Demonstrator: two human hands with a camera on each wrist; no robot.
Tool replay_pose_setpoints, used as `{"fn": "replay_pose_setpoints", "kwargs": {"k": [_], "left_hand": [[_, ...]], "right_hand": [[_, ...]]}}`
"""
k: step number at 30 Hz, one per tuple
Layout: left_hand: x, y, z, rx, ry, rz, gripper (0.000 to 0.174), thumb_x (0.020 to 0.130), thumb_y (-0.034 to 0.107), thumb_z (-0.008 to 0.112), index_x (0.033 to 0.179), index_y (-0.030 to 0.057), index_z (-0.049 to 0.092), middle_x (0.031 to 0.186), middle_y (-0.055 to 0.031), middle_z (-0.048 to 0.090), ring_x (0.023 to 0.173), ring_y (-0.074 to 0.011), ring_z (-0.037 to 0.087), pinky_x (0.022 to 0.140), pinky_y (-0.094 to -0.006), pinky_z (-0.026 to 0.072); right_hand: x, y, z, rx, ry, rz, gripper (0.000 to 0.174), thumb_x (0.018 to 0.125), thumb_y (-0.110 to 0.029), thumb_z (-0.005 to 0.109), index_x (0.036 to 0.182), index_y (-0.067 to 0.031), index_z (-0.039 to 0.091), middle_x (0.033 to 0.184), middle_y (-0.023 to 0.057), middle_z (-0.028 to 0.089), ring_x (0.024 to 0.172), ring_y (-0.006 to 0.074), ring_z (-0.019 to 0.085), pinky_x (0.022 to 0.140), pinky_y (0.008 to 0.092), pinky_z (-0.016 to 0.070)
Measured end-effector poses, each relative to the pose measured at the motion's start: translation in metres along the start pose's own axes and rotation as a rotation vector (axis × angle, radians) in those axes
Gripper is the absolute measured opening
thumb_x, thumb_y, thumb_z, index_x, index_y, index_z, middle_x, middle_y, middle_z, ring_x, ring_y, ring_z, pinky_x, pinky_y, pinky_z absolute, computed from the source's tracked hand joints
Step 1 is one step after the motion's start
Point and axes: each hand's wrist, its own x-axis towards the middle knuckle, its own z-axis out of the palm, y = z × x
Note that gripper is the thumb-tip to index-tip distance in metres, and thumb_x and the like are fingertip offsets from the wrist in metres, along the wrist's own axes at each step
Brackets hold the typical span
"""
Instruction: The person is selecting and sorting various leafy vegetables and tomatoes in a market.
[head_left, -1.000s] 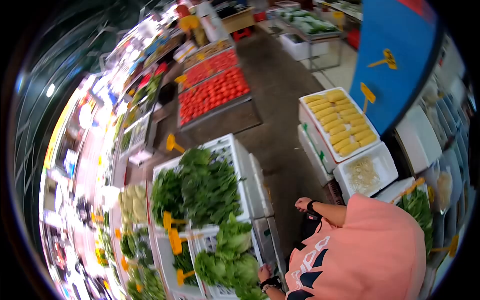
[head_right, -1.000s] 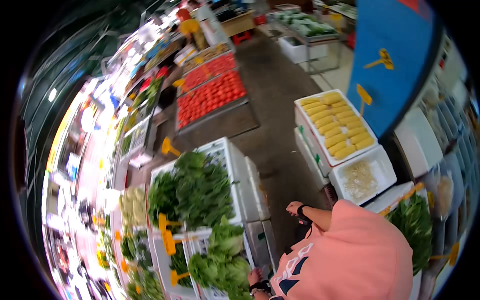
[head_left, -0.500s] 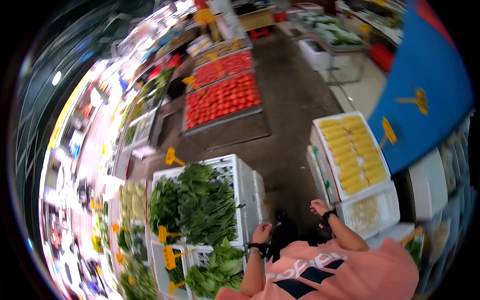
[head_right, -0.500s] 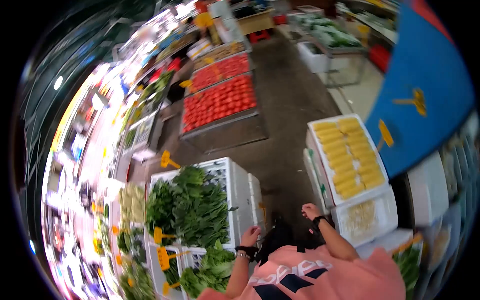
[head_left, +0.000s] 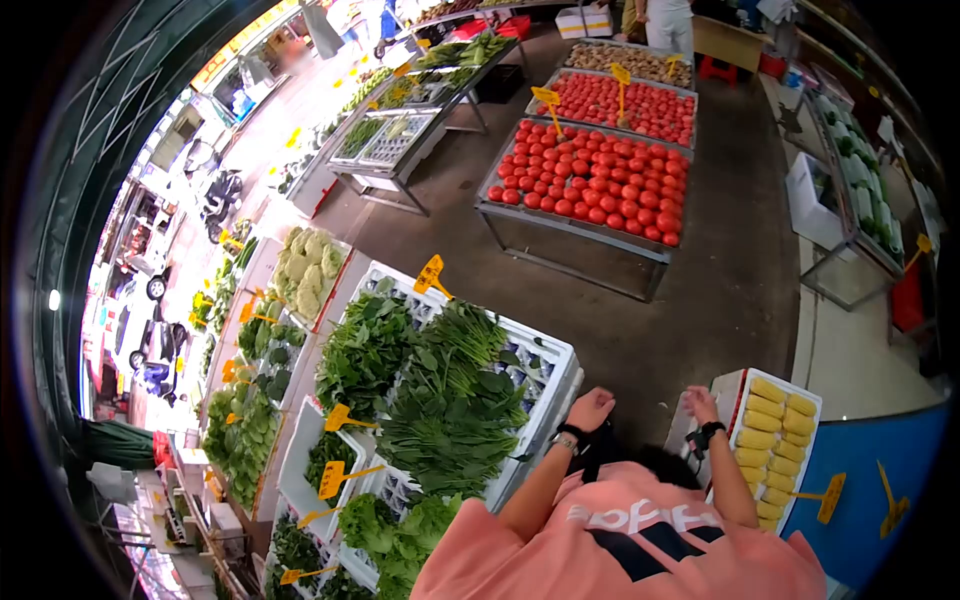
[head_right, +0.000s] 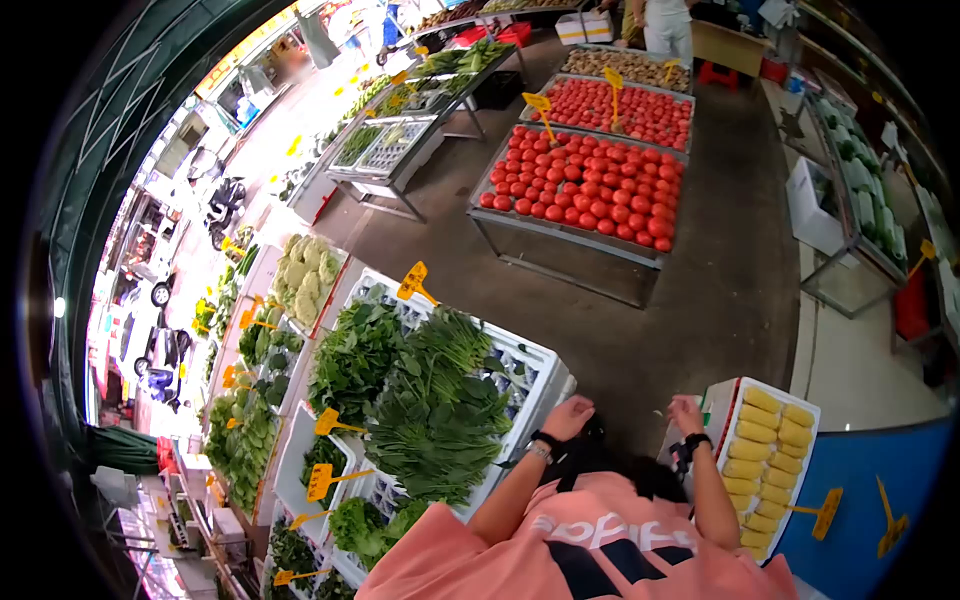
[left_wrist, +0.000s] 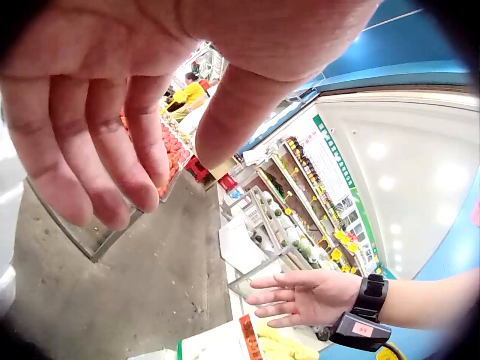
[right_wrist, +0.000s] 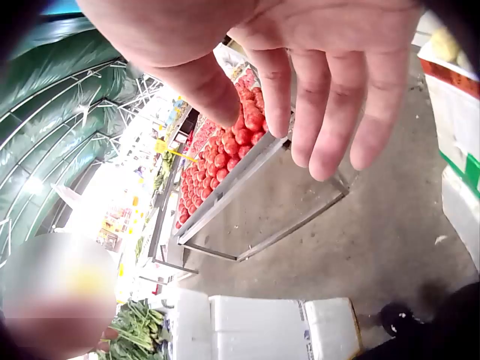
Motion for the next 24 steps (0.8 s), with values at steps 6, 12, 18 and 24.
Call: {"fn": "replay_pose_setpoints", "kwargs": {"k": [6, 12, 18, 24], "left_hand": [[0.110, 0.036, 0.003, -0.235, 0.000, 0.142, 0.027, 0.090, 0.010, 0.073, 0.115, 0.0041, 0.065, 0.100, -0.0080, 0.073, 0.091, -0.0172, 0.072, 0.082, -0.0323, 0.0590], [0.180, 0.072, 0.007, -0.272, 0.125, 0.038, 0.034, 0.081, 0.000, 0.073, 0.114, 0.0036, 0.066, 0.100, -0.0076, 0.072, 0.091, -0.0179, 0.070, 0.082, -0.0332, 0.0582], [0.282, 0.099, 0.010, -0.197, 0.279, -0.084, 0.034, 0.077, 0.009, 0.077, 0.110, 0.0061, 0.068, 0.093, -0.0077, 0.074, 0.088, -0.0223, 0.072, 0.081, -0.0359, 0.0581], [0.367, 0.188, 0.017, -0.074, 0.350, -0.142, 0.023, 0.089, 0.014, 0.075, 0.110, 0.0061, 0.072, 0.091, -0.0091, 0.074, 0.082, -0.0183, 0.071, 0.076, -0.0341, 0.0578]], "right_hand": [[0.105, -0.054, -0.032, 0.047, -0.088, 0.037, 0.030, 0.100, -0.021, 0.067, 0.128, -0.0123, 0.062, 0.100, 0.0027, 0.071, 0.076, 0.0111, 0.067, 0.060, 0.0253, 0.0511], [0.237, -0.084, -0.063, -0.053, -0.124, 0.130, 0.032, 0.099, -0.027, 0.068, 0.129, -0.0170, 0.064, 0.103, -0.0002, 0.070, 0.078, 0.0121, 0.068, 0.062, 0.0281, 0.0532], [0.388, -0.144, -0.081, -0.092, -0.136, 0.133, 0.031, 0.099, -0.024, 0.070, 0.128, -0.0158, 0.064, 0.099, -0.0012, 0.069, 0.074, 0.0084, 0.063, 0.058, 0.0244, 0.0492], [0.467, -0.226, -0.085, -0.436, -0.115, -0.200, 0.040, 0.092, -0.018, 0.077, 0.128, -0.0052, 0.064, 0.107, 0.0117, 0.074, 0.101, 0.0232, 0.071, 0.089, 0.0381, 0.0575]]}}
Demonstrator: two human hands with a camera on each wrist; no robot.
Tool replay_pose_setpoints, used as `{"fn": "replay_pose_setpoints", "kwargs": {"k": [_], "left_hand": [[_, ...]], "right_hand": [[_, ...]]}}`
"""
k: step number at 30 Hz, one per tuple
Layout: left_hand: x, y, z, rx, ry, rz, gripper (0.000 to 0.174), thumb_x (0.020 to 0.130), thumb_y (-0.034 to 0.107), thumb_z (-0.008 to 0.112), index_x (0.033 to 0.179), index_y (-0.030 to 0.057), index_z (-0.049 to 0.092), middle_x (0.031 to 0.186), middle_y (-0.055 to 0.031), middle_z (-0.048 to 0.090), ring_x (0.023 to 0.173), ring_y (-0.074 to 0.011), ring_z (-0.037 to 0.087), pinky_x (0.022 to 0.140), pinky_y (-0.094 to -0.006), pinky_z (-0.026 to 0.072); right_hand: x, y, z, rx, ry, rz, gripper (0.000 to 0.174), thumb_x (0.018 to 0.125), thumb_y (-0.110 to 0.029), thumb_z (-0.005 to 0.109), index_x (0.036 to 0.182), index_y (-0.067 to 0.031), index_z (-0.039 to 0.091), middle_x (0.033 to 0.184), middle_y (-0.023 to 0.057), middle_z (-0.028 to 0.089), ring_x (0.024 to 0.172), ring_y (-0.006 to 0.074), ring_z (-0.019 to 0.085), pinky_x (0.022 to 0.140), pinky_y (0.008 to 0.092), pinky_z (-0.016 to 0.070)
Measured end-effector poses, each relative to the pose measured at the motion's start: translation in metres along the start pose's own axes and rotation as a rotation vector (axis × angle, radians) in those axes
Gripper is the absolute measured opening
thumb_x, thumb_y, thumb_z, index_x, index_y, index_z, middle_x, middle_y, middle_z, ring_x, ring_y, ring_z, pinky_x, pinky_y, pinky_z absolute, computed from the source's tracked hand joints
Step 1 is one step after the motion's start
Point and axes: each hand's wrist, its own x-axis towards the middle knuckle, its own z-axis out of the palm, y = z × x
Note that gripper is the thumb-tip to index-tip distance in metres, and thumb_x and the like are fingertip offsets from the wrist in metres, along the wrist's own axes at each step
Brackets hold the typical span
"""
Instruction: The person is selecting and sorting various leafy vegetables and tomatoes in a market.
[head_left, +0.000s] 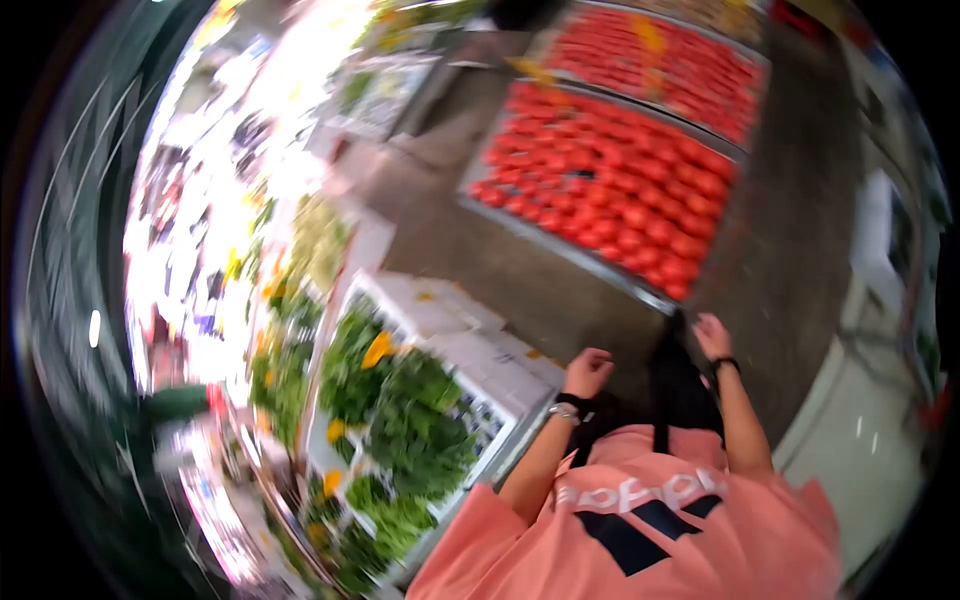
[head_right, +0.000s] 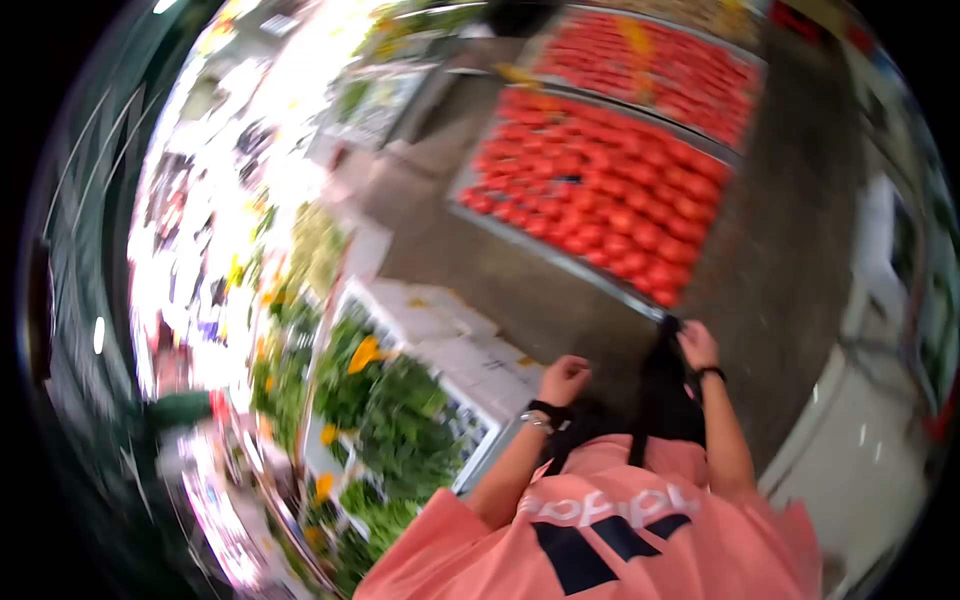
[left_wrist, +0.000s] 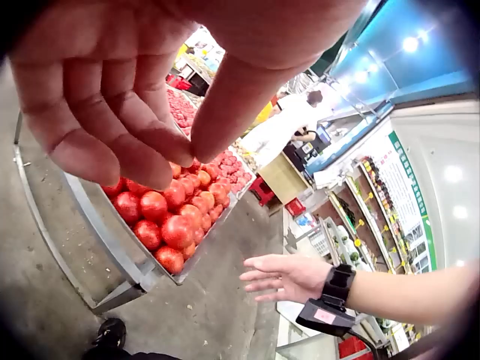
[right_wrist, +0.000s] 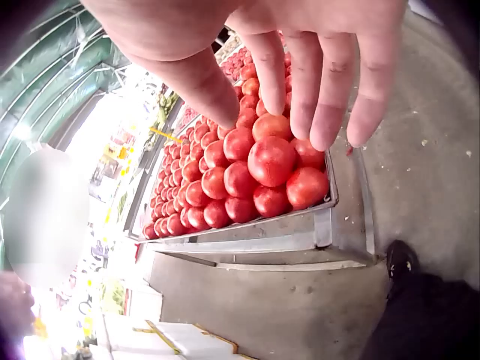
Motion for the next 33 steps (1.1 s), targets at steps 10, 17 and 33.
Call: {"fn": "replay_pose_setpoints", "kwargs": {"k": [10, 17, 33], "left_hand": [[0.086, 0.046, 0.066, 0.120, -0.202, -0.079, 0.018, 0.094, 0.006, 0.074, 0.111, 0.0031, 0.068, 0.097, -0.0068, 0.075, 0.088, -0.0136, 0.072, 0.078, -0.0292, 0.0571], [0.224, -0.005, 0.100, 0.550, -0.083, 0.237, 0.056, 0.080, 0.012, 0.080, 0.129, 0.0021, 0.056, 0.121, -0.0199, 0.061, 0.114, -0.0407, 0.059, 0.099, -0.0481, 0.0494], [0.402, -0.032, 0.064, 0.811, 0.093, 0.501, 0.070, 0.076, 0.018, 0.083, 0.141, 0.0140, 0.057, 0.153, -0.0210, 0.044, 0.140, -0.0449, 0.041, 0.115, -0.0567, 0.0376]], "right_hand": [[0.086, -0.018, 0.014, -0.402, -0.021, -0.071, 0.067, 0.079, -0.024, 0.081, 0.139, -0.0151, 0.053, 0.132, 0.0136, 0.055, 0.127, 0.0353, 0.055, 0.098, 0.0489, 0.0525], [0.121, -0.034, 0.034, -0.509, 0.063, -0.193, 0.084, 0.079, -0.029, 0.083, 0.153, -0.0218, 0.045, 0.145, 0.0172, 0.047, 0.127, 0.0372, 0.052, 0.102, 0.0495, 0.0461], [0.153, -0.042, 0.083, -0.417, 0.267, -0.122, 0.076, 0.068, -0.014, 0.085, 0.139, -0.0164, 0.058, 0.131, 0.0165, 0.052, 0.119, 0.0406, 0.054, 0.102, 0.0500, 0.0508]]}}
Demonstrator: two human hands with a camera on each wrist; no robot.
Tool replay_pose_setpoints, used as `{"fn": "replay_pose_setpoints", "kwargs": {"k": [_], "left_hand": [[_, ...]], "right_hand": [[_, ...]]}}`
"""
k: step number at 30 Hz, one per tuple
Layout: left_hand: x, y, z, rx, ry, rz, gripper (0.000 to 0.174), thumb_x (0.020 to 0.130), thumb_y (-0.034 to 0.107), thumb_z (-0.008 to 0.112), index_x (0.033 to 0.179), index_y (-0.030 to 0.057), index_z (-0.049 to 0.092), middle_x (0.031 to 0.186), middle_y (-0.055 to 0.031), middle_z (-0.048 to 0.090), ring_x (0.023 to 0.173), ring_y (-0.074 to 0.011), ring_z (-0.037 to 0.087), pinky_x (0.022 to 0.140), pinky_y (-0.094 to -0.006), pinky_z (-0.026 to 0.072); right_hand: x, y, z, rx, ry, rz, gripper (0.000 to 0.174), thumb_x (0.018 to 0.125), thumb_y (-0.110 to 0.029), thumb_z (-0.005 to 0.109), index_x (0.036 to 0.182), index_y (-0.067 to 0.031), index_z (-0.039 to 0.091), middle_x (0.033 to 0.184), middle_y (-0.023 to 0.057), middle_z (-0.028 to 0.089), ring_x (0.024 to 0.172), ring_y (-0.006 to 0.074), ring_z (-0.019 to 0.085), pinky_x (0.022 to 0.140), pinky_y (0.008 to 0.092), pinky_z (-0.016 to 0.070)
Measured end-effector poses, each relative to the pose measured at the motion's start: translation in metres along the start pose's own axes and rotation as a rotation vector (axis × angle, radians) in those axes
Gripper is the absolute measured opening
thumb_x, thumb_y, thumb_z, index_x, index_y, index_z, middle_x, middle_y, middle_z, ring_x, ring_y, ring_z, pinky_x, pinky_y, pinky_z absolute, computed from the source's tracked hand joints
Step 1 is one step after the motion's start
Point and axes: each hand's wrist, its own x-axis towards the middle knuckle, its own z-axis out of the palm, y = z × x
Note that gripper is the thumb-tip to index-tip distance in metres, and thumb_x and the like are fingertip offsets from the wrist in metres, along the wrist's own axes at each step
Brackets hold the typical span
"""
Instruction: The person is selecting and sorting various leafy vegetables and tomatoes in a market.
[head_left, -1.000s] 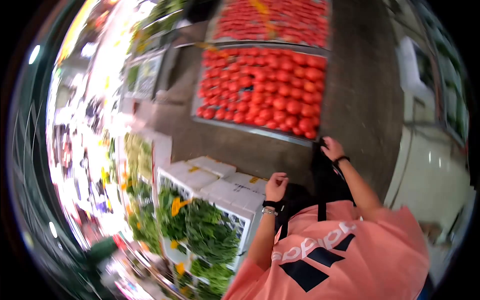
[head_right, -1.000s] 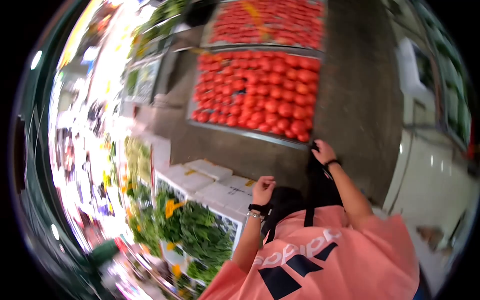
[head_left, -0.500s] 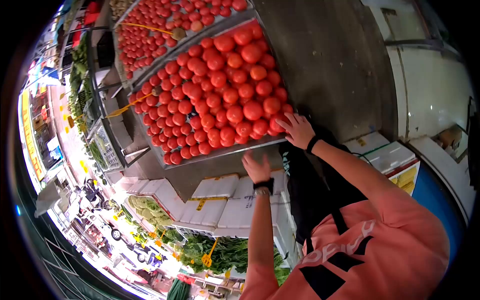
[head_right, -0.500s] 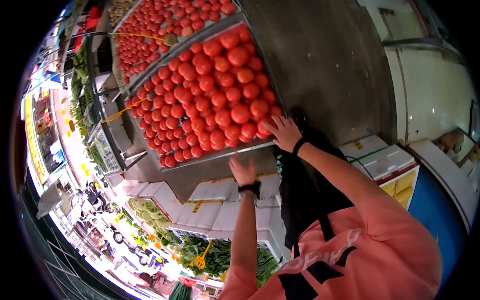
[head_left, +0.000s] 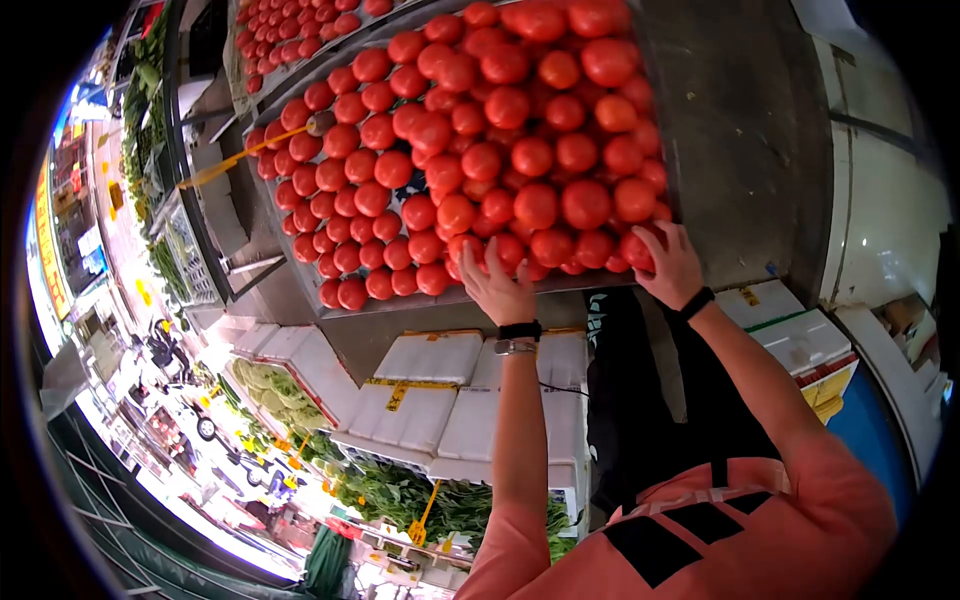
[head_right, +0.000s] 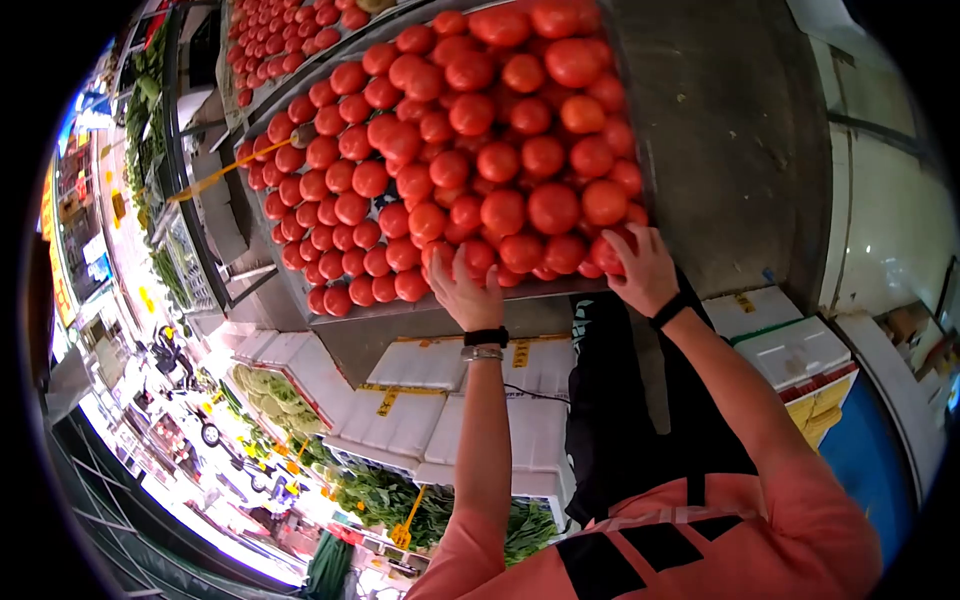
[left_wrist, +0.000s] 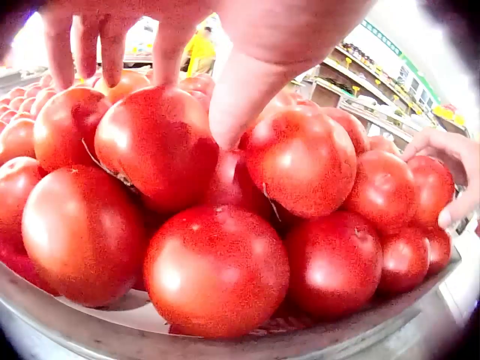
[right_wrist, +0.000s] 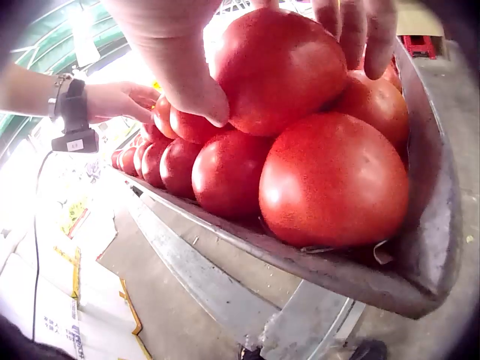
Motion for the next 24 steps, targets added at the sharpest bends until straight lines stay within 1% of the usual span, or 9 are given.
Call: {"fn": "replay_pose_setpoints", "kwargs": {"k": [3, 6, 10, 11, 12, 15, 18, 20, 24], "left_hand": [[-0.001, 0.003, -0.005, -0.020, -0.002, 0.057, 0.071, 0.076, 0.016, 0.081, 0.142, 0.0150, 0.057, 0.150, -0.0149, 0.050, 0.136, -0.0415, 0.048, 0.111, -0.0542, 0.0410], [0.000, 0.001, -0.003, -0.106, -0.129, 0.004, 0.074, 0.074, 0.016, 0.079, 0.144, 0.0151, 0.055, 0.152, -0.0127, 0.048, 0.139, -0.0386, 0.045, 0.114, -0.0536, 0.0383], [0.006, -0.001, 0.001, -0.083, -0.140, -0.015, 0.071, 0.078, 0.014, 0.075, 0.146, 0.0139, 0.054, 0.151, -0.0117, 0.050, 0.137, -0.0355, 0.047, 0.112, -0.0504, 0.0390], [0.009, -0.004, 0.001, -0.095, -0.146, -0.036, 0.066, 0.082, 0.014, 0.070, 0.146, 0.0118, 0.053, 0.150, -0.0118, 0.051, 0.135, -0.0342, 0.048, 0.111, -0.0492, 0.0401], [0.012, -0.007, 0.002, -0.110, -0.155, -0.033, 0.065, 0.083, 0.014, 0.068, 0.146, 0.0106, 0.053, 0.149, -0.0120, 0.051, 0.134, -0.0340, 0.049, 0.110, -0.0483, 0.0406], [0.011, -0.015, 0.004, -0.131, -0.167, -0.023, 0.061, 0.085, 0.014, 0.065, 0.144, 0.0083, 0.052, 0.145, -0.0119, 0.054, 0.132, -0.0338, 0.050, 0.108, -0.0465, 0.0418], [0.010, -0.016, 0.012, -0.093, -0.114, 0.016, 0.057, 0.086, 0.011, 0.061, 0.142, 0.0072, 0.053, 0.139, -0.0113, 0.057, 0.127, -0.0335, 0.053, 0.106, -0.0453, 0.0427], [0.013, -0.017, 0.007, -0.050, -0.147, 0.018, 0.057, 0.084, 0.011, 0.062, 0.141, 0.0069, 0.054, 0.137, -0.0110, 0.058, 0.123, -0.0327, 0.054, 0.106, -0.0451, 0.0432], [0.020, -0.025, -0.004, -0.139, -0.188, 0.000, 0.063, 0.077, 0.016, 0.071, 0.138, 0.0074, 0.057, 0.134, -0.0113, 0.059, 0.117, -0.0322, 0.055, 0.104, -0.0454, 0.0447]], "right_hand": [[0.001, -0.003, -0.010, 0.090, 0.021, 0.000, 0.076, 0.068, -0.012, 0.087, 0.137, -0.0148, 0.056, 0.133, 0.0176, 0.050, 0.121, 0.0429, 0.053, 0.103, 0.0506, 0.0496], [0.012, -0.022, -0.033, 0.141, 0.024, -0.063, 0.081, 0.067, -0.011, 0.087, 0.140, -0.0115, 0.052, 0.137, 0.0182, 0.050, 0.125, 0.0421, 0.053, 0.105, 0.0496, 0.0484], [0.077, -0.098, -0.059, 0.214, -0.034, -0.163, 0.076, 0.067, -0.011, 0.088, 0.136, -0.0100, 0.057, 0.135, 0.0182, 0.052, 0.122, 0.0420, 0.056, 0.104, 0.0473, 0.0503], [0.102, -0.121, -0.056, 0.189, 0.004, -0.257, 0.073, 0.067, -0.012, 0.089, 0.134, -0.0092, 0.060, 0.134, 0.0185, 0.053, 0.120, 0.0407, 0.057, 0.103, 0.0455, 0.0509], [0.127, -0.142, -0.051, 0.181, -0.062, -0.272, 0.072, 0.068, -0.014, 0.088, 0.134, -0.0091, 0.060, 0.134, 0.0185, 0.053, 0.120, 0.0405, 0.057, 0.105, 0.0460, 0.0497], [0.197, -0.206, -0.007, 0.128, -0.142, -0.436, 0.073, 0.068, -0.014, 0.085, 0.135, -0.0121, 0.056, 0.132, 0.0192, 0.050, 0.126, 0.0406, 0.051, 0.107, 0.0481, 0.0471], [0.254, -0.243, 0.067, 0.088, -0.135, -0.618, 0.074, 0.065, -0.014, 0.084, 0.132, -0.0123, 0.053, 0.123, 0.0198, 0.050, 0.111, 0.0401, 0.053, 0.098, 0.0497, 0.0511], [0.277, -0.253, 0.109, -0.042, -0.155, -0.659, 0.075, 0.064, -0.013, 0.085, 0.132, -0.0124, 0.051, 0.125, 0.0205, 0.050, 0.110, 0.0397, 0.054, 0.094, 0.0507, 0.0523], [0.296, -0.259, 0.139, -0.275, -0.217, -0.655, 0.076, 0.064, -0.013, 0.088, 0.131, -0.0133, 0.052, 0.123, 0.0186, 0.051, 0.111, 0.0388, 0.054, 0.097, 0.0488, 0.0514]]}}
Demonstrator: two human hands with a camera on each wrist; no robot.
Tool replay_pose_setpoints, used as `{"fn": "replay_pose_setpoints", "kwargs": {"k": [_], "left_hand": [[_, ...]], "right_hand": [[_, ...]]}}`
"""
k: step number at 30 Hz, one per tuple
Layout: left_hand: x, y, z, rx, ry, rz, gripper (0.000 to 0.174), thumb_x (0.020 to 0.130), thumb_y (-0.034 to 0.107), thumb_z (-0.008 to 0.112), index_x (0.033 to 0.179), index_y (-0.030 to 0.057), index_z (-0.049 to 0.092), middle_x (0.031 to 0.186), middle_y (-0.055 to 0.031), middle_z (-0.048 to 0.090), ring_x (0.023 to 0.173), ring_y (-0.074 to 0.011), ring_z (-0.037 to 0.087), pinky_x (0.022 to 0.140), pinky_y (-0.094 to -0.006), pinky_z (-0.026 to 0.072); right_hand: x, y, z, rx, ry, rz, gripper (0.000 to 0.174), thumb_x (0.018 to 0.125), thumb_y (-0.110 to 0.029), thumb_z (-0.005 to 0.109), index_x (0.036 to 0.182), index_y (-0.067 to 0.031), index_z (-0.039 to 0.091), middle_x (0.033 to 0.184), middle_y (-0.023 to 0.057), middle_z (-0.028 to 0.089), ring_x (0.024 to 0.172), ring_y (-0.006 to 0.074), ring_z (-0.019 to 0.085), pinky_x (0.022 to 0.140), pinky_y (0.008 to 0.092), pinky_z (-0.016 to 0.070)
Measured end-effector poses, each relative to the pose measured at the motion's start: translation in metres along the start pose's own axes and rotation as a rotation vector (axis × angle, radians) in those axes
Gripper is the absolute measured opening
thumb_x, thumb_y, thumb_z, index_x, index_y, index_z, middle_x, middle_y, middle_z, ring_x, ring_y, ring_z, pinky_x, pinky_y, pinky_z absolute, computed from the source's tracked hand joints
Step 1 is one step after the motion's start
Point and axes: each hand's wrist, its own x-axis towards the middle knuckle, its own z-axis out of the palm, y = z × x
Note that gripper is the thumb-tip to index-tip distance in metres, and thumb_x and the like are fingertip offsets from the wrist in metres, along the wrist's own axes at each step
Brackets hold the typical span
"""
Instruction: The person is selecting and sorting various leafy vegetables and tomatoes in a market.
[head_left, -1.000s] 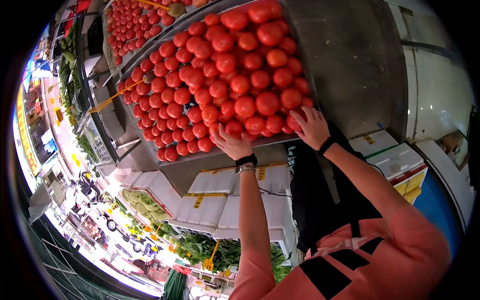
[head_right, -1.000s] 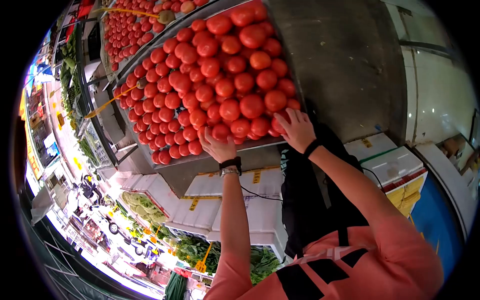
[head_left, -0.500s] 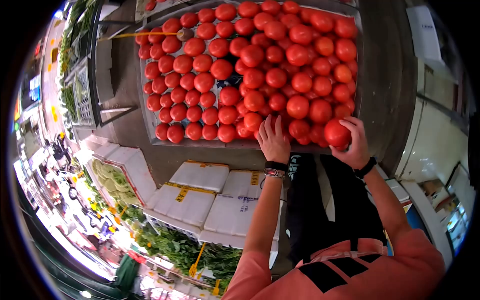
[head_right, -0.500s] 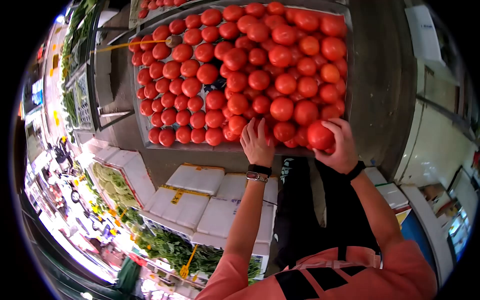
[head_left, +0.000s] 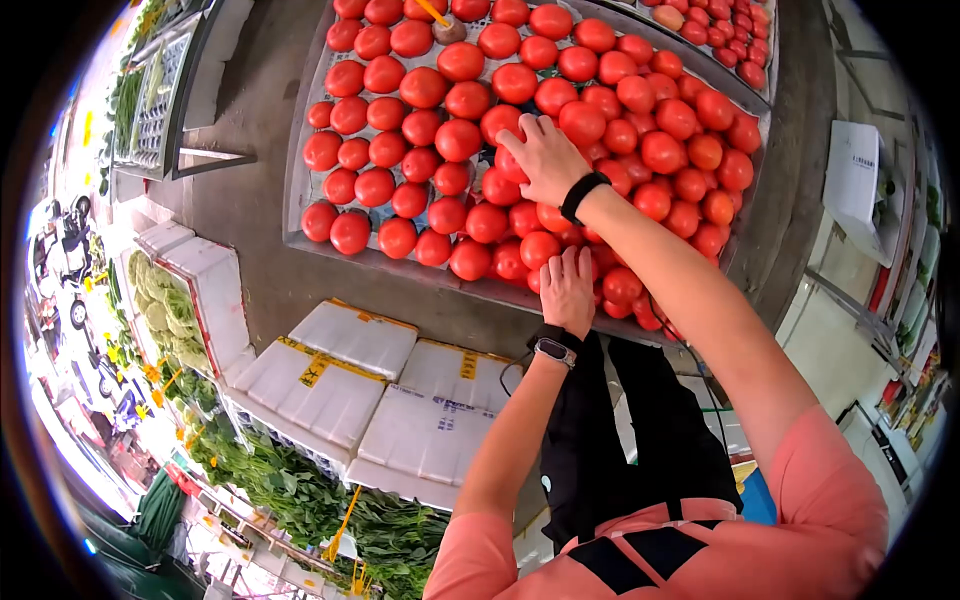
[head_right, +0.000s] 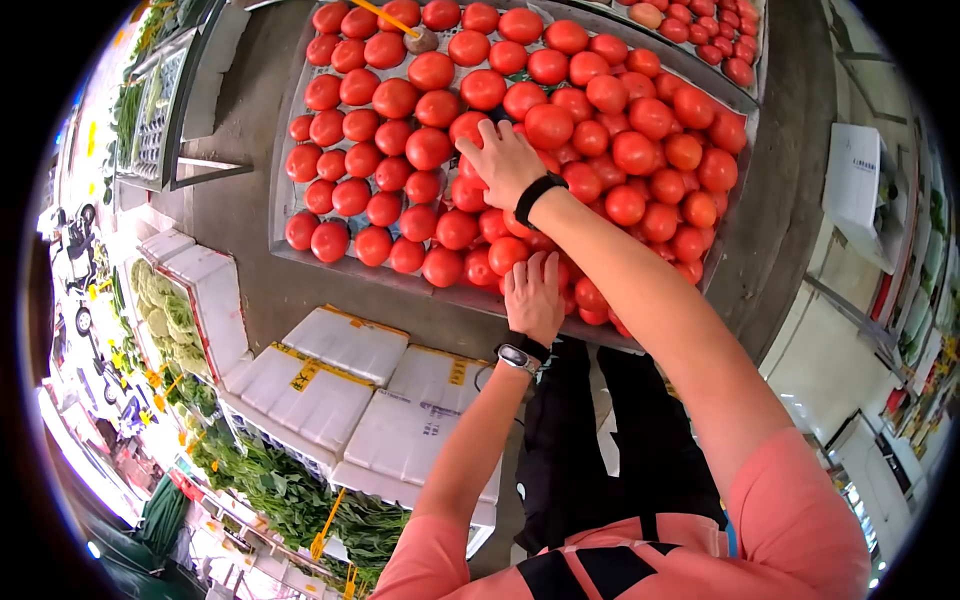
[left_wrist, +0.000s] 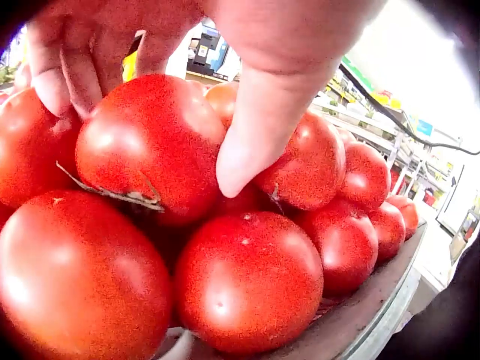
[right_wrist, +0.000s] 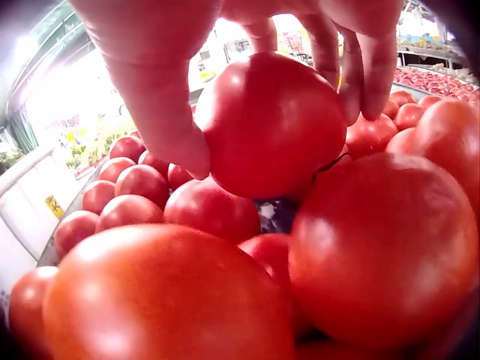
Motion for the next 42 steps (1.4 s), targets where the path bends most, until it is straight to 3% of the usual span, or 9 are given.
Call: {"fn": "replay_pose_setpoints", "kwargs": {"k": [4, 8, 9, 12, 18, 23, 30, 35, 42], "left_hand": [[-0.007, -0.002, -0.017, -0.241, 0.020, -0.044, 0.072, 0.070, 0.019, 0.082, 0.136, 0.0076, 0.058, 0.131, -0.0121, 0.061, 0.114, -0.0336, 0.056, 0.102, -0.0461, 0.0458], [-0.021, -0.014, -0.058, -0.337, 0.167, -0.062, 0.071, 0.072, 0.015, 0.083, 0.137, 0.0057, 0.056, 0.132, -0.0149, 0.059, 0.117, -0.0376, 0.055, 0.104, -0.0466, 0.0460], [-0.019, -0.025, -0.067, -0.311, 0.218, -0.079, 0.070, 0.072, 0.016, 0.084, 0.136, 0.0054, 0.057, 0.131, -0.0152, 0.060, 0.117, -0.0375, 0.056, 0.105, -0.0481, 0.0446], [0.000, -0.056, -0.097, -0.211, 0.371, -0.106, 0.068, 0.074, 0.018, 0.085, 0.134, 0.0041, 0.057, 0.129, -0.0158, 0.062, 0.118, -0.0376, 0.058, 0.107, -0.0518, 0.0414], [0.066, -0.101, -0.080, -0.147, 0.346, -0.142, 0.068, 0.074, 0.020, 0.085, 0.134, 0.0061, 0.057, 0.130, -0.0148, 0.061, 0.124, -0.0377, 0.054, 0.109, -0.0502, 0.0416], [0.087, -0.095, -0.074, -0.044, 0.345, -0.145, 0.068, 0.072, 0.026, 0.086, 0.133, 0.0104, 0.060, 0.128, -0.0160, 0.061, 0.115, -0.0411, 0.054, 0.104, -0.0514, 0.0443], [0.112, -0.125, -0.080, 0.052, 0.392, -0.137, 0.068, 0.071, 0.025, 0.088, 0.131, 0.0102, 0.061, 0.124, -0.0152, 0.063, 0.116, -0.0405, 0.056, 0.107, -0.0510, 0.0430], [0.123, -0.132, -0.078, 0.071, 0.339, -0.054, 0.069, 0.073, 0.021, 0.088, 0.134, 0.0104, 0.059, 0.129, -0.0142, 0.060, 0.124, -0.0399, 0.053, 0.112, -0.0507, 0.0413], [0.088, -0.125, -0.083, -0.008, 0.434, -0.038, 0.065, 0.083, 0.018, 0.082, 0.141, 0.0075, 0.055, 0.140, -0.0156, 0.056, 0.128, -0.0403, 0.052, 0.108, -0.0516, 0.0448]], "right_hand": [[-0.002, 0.011, 0.011, -0.014, -0.050, -0.041, 0.074, 0.065, -0.012, 0.089, 0.130, -0.0139, 0.053, 0.124, 0.0165, 0.052, 0.112, 0.0385, 0.055, 0.097, 0.0497, 0.0510], [-0.013, 0.010, 0.000, -0.016, -0.035, -0.031, 0.079, 0.072, -0.016, 0.087, 0.141, -0.0165, 0.049, 0.132, 0.0157, 0.053, 0.121, 0.0367, 0.055, 0.112, 0.0518, 0.0412], [-0.021, 0.009, -0.010, -0.015, -0.018, -0.015, 0.076, 0.076, -0.020, 0.086, 0.143, -0.0150, 0.050, 0.135, 0.0146, 0.054, 0.126, 0.0355, 0.053, 0.118, 0.0530, 0.0347], [-0.059, 0.004, -0.045, 0.123, 0.145, 0.059, 0.068, 0.081, -0.020, 0.082, 0.142, -0.0136, 0.053, 0.135, 0.0136, 0.055, 0.125, 0.0370, 0.052, 0.116, 0.0524, 0.0370], [-0.191, -0.008, -0.078, 0.142, 0.046, 0.378, 0.059, 0.080, -0.018, 0.078, 0.135, -0.0096, 0.058, 0.129, 0.0148, 0.055, 0.120, 0.0380, 0.052, 0.106, 0.0495, 0.0413], [-0.264, -0.042, -0.044, 0.040, -0.116, 0.336, 0.064, 0.077, -0.023, 0.081, 0.136, -0.0119, 0.058, 0.133, 0.0124, 0.055, 0.124, 0.0335, 0.052, 0.108, 0.0511, 0.0396], [-0.273, -0.052, -0.010, -0.073, -0.051, 0.377, 0.063, 0.079, -0.016, 0.076, 0.139, -0.0141, 0.056, 0.138, 0.0124, 0.054, 0.128, 0.0319, 0.051, 0.112, 0.0534, 0.0380], [-0.270, -0.045, -0.008, -0.117, 0.038, 0.409, 0.050, 0.082, -0.011, 0.067, 0.132, -0.0174, 0.062, 0.125, 0.0120, 0.055, 0.108, 0.0329, 0.055, 0.100, 0.0491, 0.0439], [-0.270, -0.039, 0.000, -0.186, -0.035, 0.411, 0.048, 0.085, -0.012, 0.064, 0.133, -0.0170, 0.062, 0.122, 0.0121, 0.054, 0.105, 0.0317, 0.054, 0.101, 0.0479, 0.0418]]}}
